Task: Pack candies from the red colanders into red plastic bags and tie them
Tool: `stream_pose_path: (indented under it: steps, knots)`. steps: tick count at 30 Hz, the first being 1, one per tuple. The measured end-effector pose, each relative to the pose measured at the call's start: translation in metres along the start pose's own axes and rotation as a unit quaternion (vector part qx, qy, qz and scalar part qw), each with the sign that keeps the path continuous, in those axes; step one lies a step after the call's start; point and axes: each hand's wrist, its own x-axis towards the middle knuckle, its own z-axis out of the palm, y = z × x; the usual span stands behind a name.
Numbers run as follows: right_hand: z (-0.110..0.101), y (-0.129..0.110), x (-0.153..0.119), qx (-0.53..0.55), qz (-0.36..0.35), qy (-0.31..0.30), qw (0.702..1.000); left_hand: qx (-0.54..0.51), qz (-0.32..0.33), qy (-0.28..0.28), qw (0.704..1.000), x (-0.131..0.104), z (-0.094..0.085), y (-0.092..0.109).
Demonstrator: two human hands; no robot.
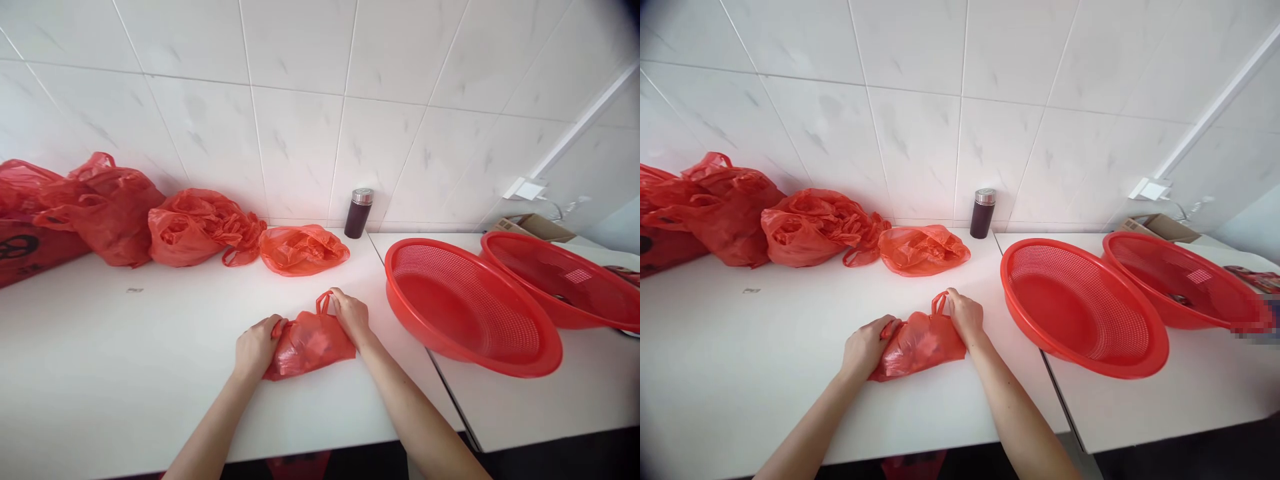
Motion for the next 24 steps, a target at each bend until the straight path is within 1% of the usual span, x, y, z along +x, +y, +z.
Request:
stream_pose_path:
  steps: [3, 7, 10, 13, 16, 20, 24]
  knots:
    - [0.002, 0.001, 0.000, 0.006, 0.009, -0.010, 1.000, 0.023, -0.003, 0.008, 1.000, 0.001, 0.005, -0.001]
    - [-0.011, -0.001, -0.003, 0.039, 0.030, -0.026, 0.998, 0.037, 0.001, 0.009, 0.999, -0.003, 0.007, 0.000]
    - [-0.018, -0.011, -0.015, 0.069, 0.029, -0.043, 0.996, 0.043, 0.004, 0.005, 0.999, -0.005, 0.007, 0.000]
    - [-0.012, -0.025, -0.029, 0.043, -0.003, -0.028, 0.999, 0.050, 0.001, 0.009, 0.999, -0.005, 0.007, 0.000]
    - [0.001, -0.031, -0.034, 0.012, -0.021, -0.017, 1.000, 0.054, -0.004, 0.012, 0.998, -0.006, 0.008, -0.001]
    - [0.008, -0.026, -0.029, 0.079, -0.011, -0.029, 0.996, 0.051, -0.011, 0.018, 0.998, -0.005, 0.008, 0.001]
    - [0.002, -0.020, -0.026, 0.153, -0.011, -0.021, 0.988, 0.027, -0.017, 0.027, 0.999, -0.006, 0.006, 0.002]
